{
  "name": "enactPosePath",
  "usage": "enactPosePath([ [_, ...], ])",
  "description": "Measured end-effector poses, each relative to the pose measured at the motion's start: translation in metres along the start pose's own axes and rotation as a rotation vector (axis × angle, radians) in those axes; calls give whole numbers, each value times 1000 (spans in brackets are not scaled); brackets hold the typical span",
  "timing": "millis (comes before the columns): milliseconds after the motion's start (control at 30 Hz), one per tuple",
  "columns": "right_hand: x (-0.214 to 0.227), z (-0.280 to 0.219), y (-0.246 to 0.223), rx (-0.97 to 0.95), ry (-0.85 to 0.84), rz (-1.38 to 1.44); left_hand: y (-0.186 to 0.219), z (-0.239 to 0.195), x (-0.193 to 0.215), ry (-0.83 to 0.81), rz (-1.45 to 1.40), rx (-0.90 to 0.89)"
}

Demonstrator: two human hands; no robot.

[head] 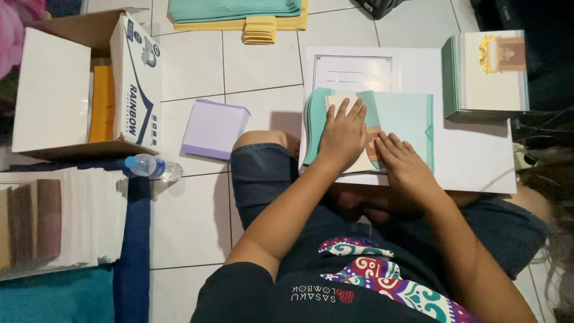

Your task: A person sits on the floor manually folding paper invitations and stacking them.

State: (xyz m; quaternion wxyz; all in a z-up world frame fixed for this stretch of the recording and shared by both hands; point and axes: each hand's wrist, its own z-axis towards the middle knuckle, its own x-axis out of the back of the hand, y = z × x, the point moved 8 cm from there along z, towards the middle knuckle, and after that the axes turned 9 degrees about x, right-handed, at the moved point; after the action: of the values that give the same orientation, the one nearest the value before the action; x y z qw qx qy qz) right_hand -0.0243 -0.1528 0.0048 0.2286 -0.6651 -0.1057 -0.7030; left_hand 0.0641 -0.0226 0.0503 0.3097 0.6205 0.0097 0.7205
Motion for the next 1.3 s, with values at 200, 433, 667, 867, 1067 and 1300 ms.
enactPosePath([
  [200,22,70,17,37,80,15,0,0,-6,5,40,-2],
  [433,34,71,15,-5,56,55,0,0,-3,-33,25,10],
  [667,6,1,-2,-43,-36,-18,-4,-1,-10,12,-7,10],
  [867,17,2,4,-45,13,229,-1,-5,-6,125,-44,-66],
  [1067,44,-4,30,-367,409,979,4,-5,-43,91,-63,-269],
  [1300,61,-5,28,-357,640,744,7,-4,-59,1,-14,-325],
])
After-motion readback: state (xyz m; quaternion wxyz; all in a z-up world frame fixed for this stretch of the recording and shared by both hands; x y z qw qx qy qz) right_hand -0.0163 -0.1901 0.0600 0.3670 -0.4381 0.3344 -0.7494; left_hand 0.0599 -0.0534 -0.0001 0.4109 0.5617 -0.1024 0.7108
